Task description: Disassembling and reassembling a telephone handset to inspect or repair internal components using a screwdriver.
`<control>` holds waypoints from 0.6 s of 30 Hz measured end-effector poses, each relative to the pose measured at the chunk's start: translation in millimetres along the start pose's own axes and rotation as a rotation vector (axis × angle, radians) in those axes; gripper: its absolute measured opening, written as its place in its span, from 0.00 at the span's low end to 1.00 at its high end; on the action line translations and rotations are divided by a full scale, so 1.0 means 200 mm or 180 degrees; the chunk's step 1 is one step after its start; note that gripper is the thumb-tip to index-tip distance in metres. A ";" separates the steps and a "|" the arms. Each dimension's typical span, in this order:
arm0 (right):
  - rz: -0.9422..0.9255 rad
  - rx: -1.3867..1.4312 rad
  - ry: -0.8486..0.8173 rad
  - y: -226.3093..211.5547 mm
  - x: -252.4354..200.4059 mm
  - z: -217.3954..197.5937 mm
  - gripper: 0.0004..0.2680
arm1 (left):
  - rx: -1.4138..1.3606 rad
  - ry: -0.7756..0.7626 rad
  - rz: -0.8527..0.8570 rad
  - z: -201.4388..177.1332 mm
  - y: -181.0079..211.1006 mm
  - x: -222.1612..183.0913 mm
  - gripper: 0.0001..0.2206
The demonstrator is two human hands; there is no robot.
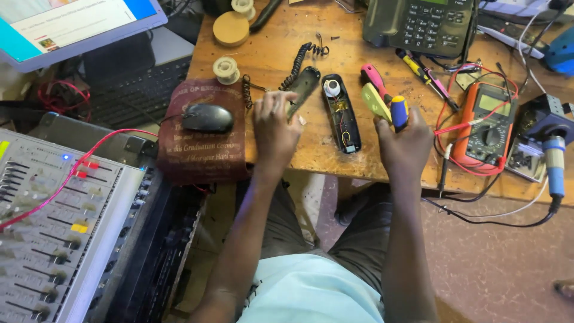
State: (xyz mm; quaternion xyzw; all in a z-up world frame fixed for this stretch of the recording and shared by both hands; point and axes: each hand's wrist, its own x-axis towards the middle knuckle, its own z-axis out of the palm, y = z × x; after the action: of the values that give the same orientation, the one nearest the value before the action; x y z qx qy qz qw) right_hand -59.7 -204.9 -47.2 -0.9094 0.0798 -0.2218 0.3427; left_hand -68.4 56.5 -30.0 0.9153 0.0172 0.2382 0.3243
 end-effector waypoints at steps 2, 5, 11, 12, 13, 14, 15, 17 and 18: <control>0.0090 0.0142 -0.0044 -0.08 0.00 -0.02 0.12 | 0.0107 -0.0026 0.0075 0.12 -0.17 0.00 0.17; 0.0111 0.0452 -0.0148 -0.17 0.03 0.00 0.12 | 0.0308 -0.0037 0.0162 0.17 -0.28 0.01 0.17; -0.0011 0.1059 -0.0480 -0.42 0.01 -0.01 0.12 | 0.0246 0.0004 0.0141 0.19 -0.33 0.06 0.17; -0.0100 0.1226 -0.0528 -0.44 0.02 0.00 0.13 | 0.0243 0.0042 0.0151 0.22 -0.36 0.07 0.17; -0.0119 0.1237 -0.0545 -0.49 0.02 0.01 0.13 | 0.0255 0.0062 0.0137 0.24 -0.39 0.09 0.17; -0.0004 0.1206 -0.0637 -0.53 0.03 0.03 0.12 | 0.0250 0.0124 0.0158 0.25 -0.41 0.10 0.18; 0.0110 0.1177 -0.0732 -0.58 0.03 0.04 0.12 | 0.0250 0.0187 0.0179 0.27 -0.43 0.11 0.19; 0.0208 0.1219 -0.0837 -0.62 0.04 0.11 0.12 | 0.0248 0.0238 0.0149 0.27 -0.45 0.13 0.19; 0.0325 0.1246 -0.0923 -0.63 0.04 0.14 0.12 | 0.0230 0.0270 0.0134 0.28 -0.47 0.14 0.19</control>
State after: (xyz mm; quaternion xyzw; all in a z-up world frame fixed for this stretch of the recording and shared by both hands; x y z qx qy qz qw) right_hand -40.0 -95.4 20.1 -0.8427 0.0311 -0.0827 0.5310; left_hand -6.4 102.4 -111.8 0.9157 0.0202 0.2827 0.2849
